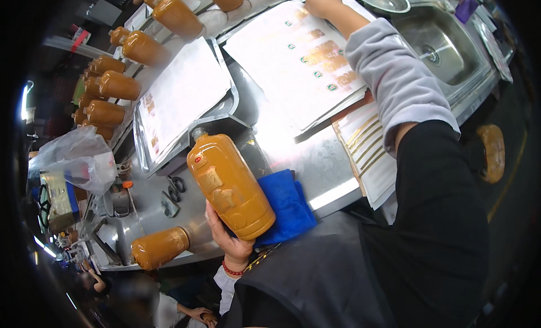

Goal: The person labels amber-colored bottles by applying printed stickers to their sides. They wipe the bottle surface with a cloth, position the sticker, smooth it down, and trim excess material with scissors. The process is repeated for multiple bottles.

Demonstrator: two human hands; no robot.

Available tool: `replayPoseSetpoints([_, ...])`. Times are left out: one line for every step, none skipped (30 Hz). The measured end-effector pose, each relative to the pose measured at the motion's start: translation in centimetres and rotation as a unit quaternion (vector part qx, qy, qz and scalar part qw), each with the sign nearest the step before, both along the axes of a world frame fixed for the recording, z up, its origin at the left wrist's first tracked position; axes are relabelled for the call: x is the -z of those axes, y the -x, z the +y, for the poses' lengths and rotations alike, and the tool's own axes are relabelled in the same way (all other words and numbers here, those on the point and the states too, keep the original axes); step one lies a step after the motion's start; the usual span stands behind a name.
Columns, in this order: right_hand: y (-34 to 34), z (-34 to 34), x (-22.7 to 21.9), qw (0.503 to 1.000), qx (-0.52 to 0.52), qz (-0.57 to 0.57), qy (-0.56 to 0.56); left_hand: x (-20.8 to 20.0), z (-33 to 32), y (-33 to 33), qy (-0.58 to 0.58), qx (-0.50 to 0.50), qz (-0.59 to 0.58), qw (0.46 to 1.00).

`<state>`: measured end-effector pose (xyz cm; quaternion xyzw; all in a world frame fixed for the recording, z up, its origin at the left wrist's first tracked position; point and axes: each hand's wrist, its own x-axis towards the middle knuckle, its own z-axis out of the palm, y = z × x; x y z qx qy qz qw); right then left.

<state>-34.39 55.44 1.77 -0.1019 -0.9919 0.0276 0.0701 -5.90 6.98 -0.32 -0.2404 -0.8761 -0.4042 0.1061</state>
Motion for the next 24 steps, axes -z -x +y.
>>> replayPoseSetpoints([1.4, 3.0, 2.7, 0.975, -0.005, 0.211, 0.061, -0.1, 0.4, 0.7, -0.004, 0.017, 0.004, 1.0])
replayPoseSetpoints([0.4, 8.0, 4.5, 0.978, -0.011, 0.208, 0.027, 0.0, 0.7, 1.5, -0.012, 0.041, 0.007, 0.999])
replayPoseSetpoints([0.2, 6.4, 4.1, 0.979, -0.054, 0.198, 0.017, 0.0, 0.4, 1.1, -0.004, 0.025, 0.005, 1.0])
replayPoseSetpoints([-0.5, 4.7, 2.5, 0.976, -0.1, 0.195, 0.0, 0.0, 0.1, 0.5, -0.002, 0.006, 0.009, 1.0])
replayPoseSetpoints([-1.7, 3.3, 0.3, 0.978, -0.125, 0.162, 0.039, 0.1, -0.1, 0.0, 0.005, 0.002, 0.018, 1.0])
replayPoseSetpoints([-3.2, 4.8, -0.2, 0.969, -0.135, 0.189, 0.087, 0.1, -0.2, 0.1, 0.013, 0.003, 0.033, 0.999])
replayPoseSetpoints([-4.8, 6.3, -0.7, 0.969, -0.135, 0.187, 0.084, -0.1, -0.3, 0.3, 0.024, 0.001, 0.048, 0.999])
replayPoseSetpoints([-6.4, 7.1, -1.4, 0.968, -0.128, 0.196, 0.094, -0.1, -0.4, 0.2, 0.027, -0.004, 0.051, 0.998])
replayPoseSetpoints([-8.0, 8.6, -1.9, 0.973, -0.105, 0.185, 0.09, 0.0, -0.3, 0.6, 0.021, 0.002, 0.056, 0.998])
replayPoseSetpoints([-9.5, 10.8, -1.5, 0.965, -0.119, 0.202, 0.12, -0.2, -0.2, 0.9, 0.02, 0.013, 0.055, 0.998])
replayPoseSetpoints([-9.6, 11.8, -1.6, 0.965, -0.115, 0.199, 0.127, -0.2, -0.3, 1.2, 0.018, 0.004, 0.053, 0.998])
replayPoseSetpoints([-10.2, 12.7, -1.5, 0.967, -0.109, 0.189, 0.132, 0.0, -0.4, 1.1, 0.012, -0.002, 0.043, 0.999])
replayPoseSetpoints([-12.4, 13.6, -1.5, 0.972, -0.088, 0.173, 0.132, 0.3, 0.0, 0.8, 0.003, 0.006, 0.026, 1.0])
replayPoseSetpoints([-11.7, 13.8, -1.0, 0.972, -0.106, 0.192, 0.087, 0.1, -0.2, 0.8, 0.016, 0.004, 0.03, 0.999])
replayPoseSetpoints([-11.3, 12.9, -1.0, 0.97, -0.111, 0.203, 0.079, -0.2, -0.1, 0.4, 0.013, -0.012, 0.014, 1.0])
replayPoseSetpoints([-10.5, 13.7, -0.6, 0.951, -0.185, 0.241, 0.051, -0.2, 0.3, 0.4, 0.008, -0.018, -0.001, 1.0])
replayPoseSetpoints([-9.6, 11.2, -2.3, 0.964, -0.17, 0.186, 0.084, 0.0, 0.4, -0.1, -0.018, -0.029, -0.011, 0.999])
replayPoseSetpoints([-8.7, 12.4, -1.7, 0.948, -0.19, 0.254, 0.037, 0.1, 0.7, 0.1, -0.047, -0.025, -0.018, 0.998])
replayPoseSetpoints([-7.6, 9.8, -2.9, 0.985, -0.083, 0.123, 0.091, 0.5, 0.6, -0.1, -0.048, -0.024, -0.005, 0.999])
replayPoseSetpoints([-6.8, 9.3, -4.1, 0.983, -0.082, 0.116, 0.12, 0.4, 0.9, 0.0, -0.047, -0.02, -0.005, 0.999])
replayPoseSetpoints([-6.4, 9.1, -4.9, 0.981, -0.078, 0.125, 0.125, 0.1, 1.0, 0.0, -0.043, -0.021, -0.004, 0.999])
replayPoseSetpoints([-6.3, 9.5, -6.2, 0.98, -0.07, 0.136, 0.125, 0.0, 1.3, 0.4, -0.044, -0.016, -0.001, 0.999])
replayPoseSetpoints([-6.2, 9.7, -7.5, 0.979, -0.065, 0.147, 0.124, 0.1, 1.5, 0.7, -0.045, -0.009, -0.002, 0.999])
replayPoseSetpoints([-5.9, 9.6, -8.5, 0.977, -0.066, 0.157, 0.127, 0.3, 1.5, 0.8, -0.045, -0.011, -0.002, 0.999])
